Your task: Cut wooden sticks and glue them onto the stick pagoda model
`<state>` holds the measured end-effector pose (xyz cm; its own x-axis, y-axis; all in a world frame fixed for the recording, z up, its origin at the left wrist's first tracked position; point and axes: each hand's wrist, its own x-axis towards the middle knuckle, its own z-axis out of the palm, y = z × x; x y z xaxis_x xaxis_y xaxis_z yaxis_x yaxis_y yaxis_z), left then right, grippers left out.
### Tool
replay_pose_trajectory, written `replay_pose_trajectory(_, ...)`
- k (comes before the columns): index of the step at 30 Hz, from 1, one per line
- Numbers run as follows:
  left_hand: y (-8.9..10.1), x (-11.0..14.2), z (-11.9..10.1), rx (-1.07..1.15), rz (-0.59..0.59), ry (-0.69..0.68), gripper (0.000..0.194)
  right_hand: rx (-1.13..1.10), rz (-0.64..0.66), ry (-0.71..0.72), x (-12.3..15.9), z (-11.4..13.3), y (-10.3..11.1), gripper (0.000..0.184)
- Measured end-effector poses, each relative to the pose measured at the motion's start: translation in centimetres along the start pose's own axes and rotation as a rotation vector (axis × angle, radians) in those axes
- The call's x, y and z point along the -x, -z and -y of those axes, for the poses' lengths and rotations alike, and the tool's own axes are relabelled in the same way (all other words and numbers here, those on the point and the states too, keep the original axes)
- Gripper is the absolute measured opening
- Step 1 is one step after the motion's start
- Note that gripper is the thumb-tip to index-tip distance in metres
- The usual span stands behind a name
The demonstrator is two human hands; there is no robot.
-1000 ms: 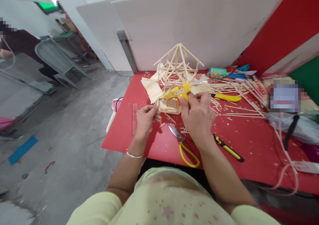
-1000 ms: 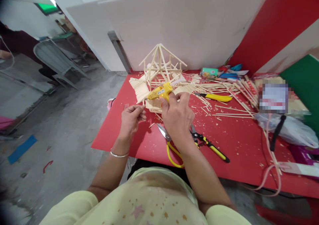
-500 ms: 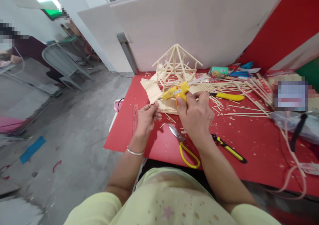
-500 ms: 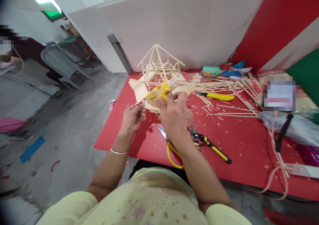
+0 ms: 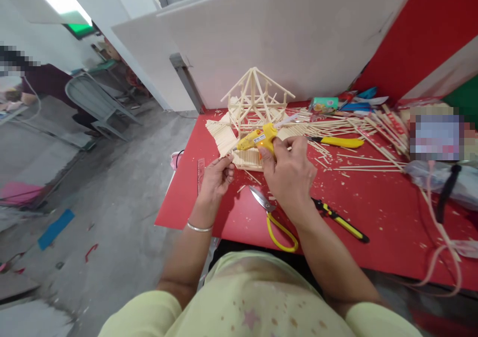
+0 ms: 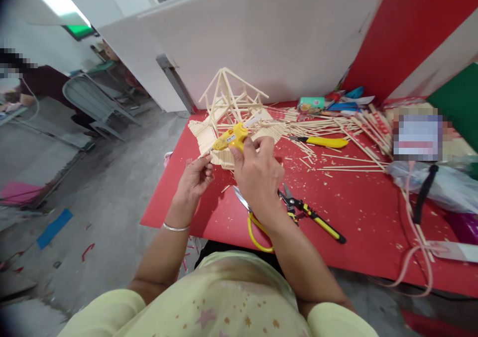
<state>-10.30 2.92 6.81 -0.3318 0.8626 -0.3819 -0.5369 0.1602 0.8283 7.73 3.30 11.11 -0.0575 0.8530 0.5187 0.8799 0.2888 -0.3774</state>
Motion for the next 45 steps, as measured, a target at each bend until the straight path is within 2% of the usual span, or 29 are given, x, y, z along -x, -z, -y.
replay_pose_trajectory(5,-0.1,0.6,0.6,-0.006,-0.024,-0.042,0.022,-0.013,0.001,-0.001,0.2,-0.2,0.1,0.049)
replay_pose_trajectory(11,-0.3,1.7,2.4,-0.119,-0.086,-0.287,0.025,0.009,-0.010,-0.006,0.4,-0.3,0.0,0.049)
replay_pose_trajectory(15,-0.6,2.0,2.5,-0.178,-0.116,-0.380,0.023,0.006,-0.012,0.002,0.4,-0.1,0.2,0.050)
replay_pose_trajectory(24,-0.3,1.5,2.4,-0.282,-0.145,-0.449,0.021,-0.016,0.011,0.026,0.5,0.0,-0.1,0.048)
replay_pose_trajectory(32,-0.4,2.3,2.6,-0.416,-0.166,-0.552,0.022,-0.019,0.021,0.018,0.5,0.0,-0.2,0.048)
replay_pose_trajectory(37,-0.7,2.3,2.5,-0.431,-0.216,-0.548,0.020,0.004,0.014,0.024,0.5,-0.1,-0.3,0.050)
replay_pose_trajectory(45,-0.8,2.3,2.1,-0.501,-0.218,-0.590,0.024,0.025,-0.029,0.015,0.6,-0.1,-0.2,0.050)
